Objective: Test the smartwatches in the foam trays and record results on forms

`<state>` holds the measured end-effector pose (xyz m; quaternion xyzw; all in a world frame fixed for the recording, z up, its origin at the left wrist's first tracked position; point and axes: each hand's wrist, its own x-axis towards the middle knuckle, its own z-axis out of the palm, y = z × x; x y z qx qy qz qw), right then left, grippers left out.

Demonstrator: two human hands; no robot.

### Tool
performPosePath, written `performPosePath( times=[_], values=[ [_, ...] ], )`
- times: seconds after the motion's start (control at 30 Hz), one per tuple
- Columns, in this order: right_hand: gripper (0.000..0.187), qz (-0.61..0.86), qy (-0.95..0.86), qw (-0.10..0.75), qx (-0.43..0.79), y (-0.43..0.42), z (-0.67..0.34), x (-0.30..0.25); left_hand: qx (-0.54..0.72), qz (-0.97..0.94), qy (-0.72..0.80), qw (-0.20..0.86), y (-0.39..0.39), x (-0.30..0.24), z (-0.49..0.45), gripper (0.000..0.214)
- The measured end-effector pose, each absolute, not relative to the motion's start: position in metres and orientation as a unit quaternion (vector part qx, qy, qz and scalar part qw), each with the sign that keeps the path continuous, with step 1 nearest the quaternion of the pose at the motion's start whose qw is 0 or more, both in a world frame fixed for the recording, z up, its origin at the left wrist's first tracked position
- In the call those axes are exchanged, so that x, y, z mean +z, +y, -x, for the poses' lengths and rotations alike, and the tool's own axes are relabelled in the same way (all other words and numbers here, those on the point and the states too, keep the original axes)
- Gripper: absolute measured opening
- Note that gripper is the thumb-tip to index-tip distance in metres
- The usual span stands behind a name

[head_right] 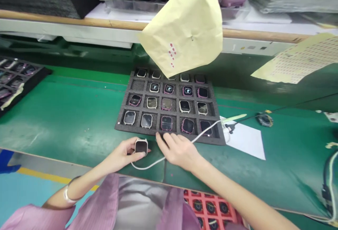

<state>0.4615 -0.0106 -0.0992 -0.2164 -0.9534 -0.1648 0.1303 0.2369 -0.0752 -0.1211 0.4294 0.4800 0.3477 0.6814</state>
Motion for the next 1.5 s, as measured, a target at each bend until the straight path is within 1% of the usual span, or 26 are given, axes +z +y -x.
performPosePath(
  times=[0.03, 0.07, 0.13, 0.17, 0.2, 0.23, 0.3, 0.37, 0.43, 0.5, 0.57, 0.63, 0.73, 0.83, 0.93, 1.03, 1.23, 1.4, 1.5],
  values=[
    [0.026, 0.242, -0.955, 0.106, -0.132, -0.022, -0.465, -0.095, 0.350, -0.427, 0.475, 0.685, -0.075, -0.122, -0.237, 0.029],
    [0.033, 0.266, -0.957, 0.074, -0.083, -0.033, -0.470, -0.091, 0.354, -0.421, 0.471, 0.690, -0.075, -0.123, -0.237, 0.028],
    [0.056, 0.269, -0.961, 0.023, 0.052, -0.050, -0.478, -0.084, 0.359, -0.413, 0.472, 0.691, -0.075, -0.122, -0.238, 0.027],
    [0.065, 0.261, -0.958, 0.014, 0.119, -0.054, -0.482, -0.082, 0.359, -0.418, 0.480, 0.683, -0.075, -0.122, -0.239, 0.025],
    [0.068, 0.259, -0.950, 0.019, 0.174, -0.056, -0.483, -0.081, 0.358, -0.429, 0.490, 0.669, -0.075, -0.122, -0.240, 0.023],
    [0.068, 0.269, -0.938, 0.038, 0.213, -0.056, -0.483, -0.081, 0.358, -0.442, 0.501, 0.652, -0.075, -0.121, -0.241, 0.021],
    [0.060, 0.318, -0.905, 0.094, 0.268, -0.050, -0.478, -0.086, 0.357, -0.477, 0.518, 0.614, -0.076, -0.120, -0.245, 0.016],
    [0.053, 0.336, -0.869, 0.141, 0.334, -0.042, -0.468, -0.094, 0.347, -0.531, 0.521, 0.571, -0.076, -0.118, -0.248, 0.012],
    [0.046, 0.304, -0.847, 0.160, 0.406, -0.036, -0.457, -0.103, 0.331, -0.592, 0.520, 0.520, -0.076, -0.115, -0.249, 0.010],
    [0.043, 0.277, -0.836, 0.164, 0.444, -0.032, -0.449, -0.111, 0.315, -0.628, 0.515, 0.490, -0.077, -0.113, -0.249, 0.009],
    [0.045, 0.279, -0.829, 0.166, 0.455, -0.032, -0.445, -0.117, 0.308, -0.628, 0.524, 0.486, -0.077, -0.114, -0.247, 0.010],
    [0.051, 0.301, -0.823, 0.169, 0.450, -0.033, -0.444, -0.121, 0.317, -0.598, 0.548, 0.492, -0.078, -0.118, -0.246, 0.012],
    [0.057, 0.325, -0.827, 0.179, 0.422, -0.037, -0.443, -0.125, 0.340, -0.545, 0.574, 0.509, -0.080, -0.124, -0.245, 0.029],
    [0.055, 0.337, -0.837, 0.182, 0.391, -0.041, -0.441, -0.129, 0.335, -0.548, 0.571, 0.512, -0.082, -0.129, -0.245, 0.038],
    [0.053, 0.345, -0.842, 0.189, 0.370, -0.044, -0.439, -0.133, 0.316, -0.585, 0.567, 0.486, -0.084, -0.131, -0.245, 0.040],
    [0.051, 0.342, -0.842, 0.206, 0.362, -0.045, -0.438, -0.135, 0.296, -0.608, 0.556, 0.483, -0.084, -0.131, -0.242, 0.044],
    [0.050, 0.343, -0.846, 0.195, 0.359, -0.043, -0.437, -0.132, 0.265, -0.642, 0.534, 0.482, -0.078, -0.130, -0.234, 0.049],
    [0.046, 0.341, -0.849, 0.201, 0.349, -0.043, -0.437, -0.134, 0.277, -0.633, 0.534, 0.488, -0.077, -0.133, -0.234, 0.048],
    [0.047, 0.300, -0.854, 0.200, 0.375, -0.033, -0.439, -0.134, 0.289, -0.604, 0.545, 0.505, -0.078, -0.134, -0.236, 0.049]
  ],
)
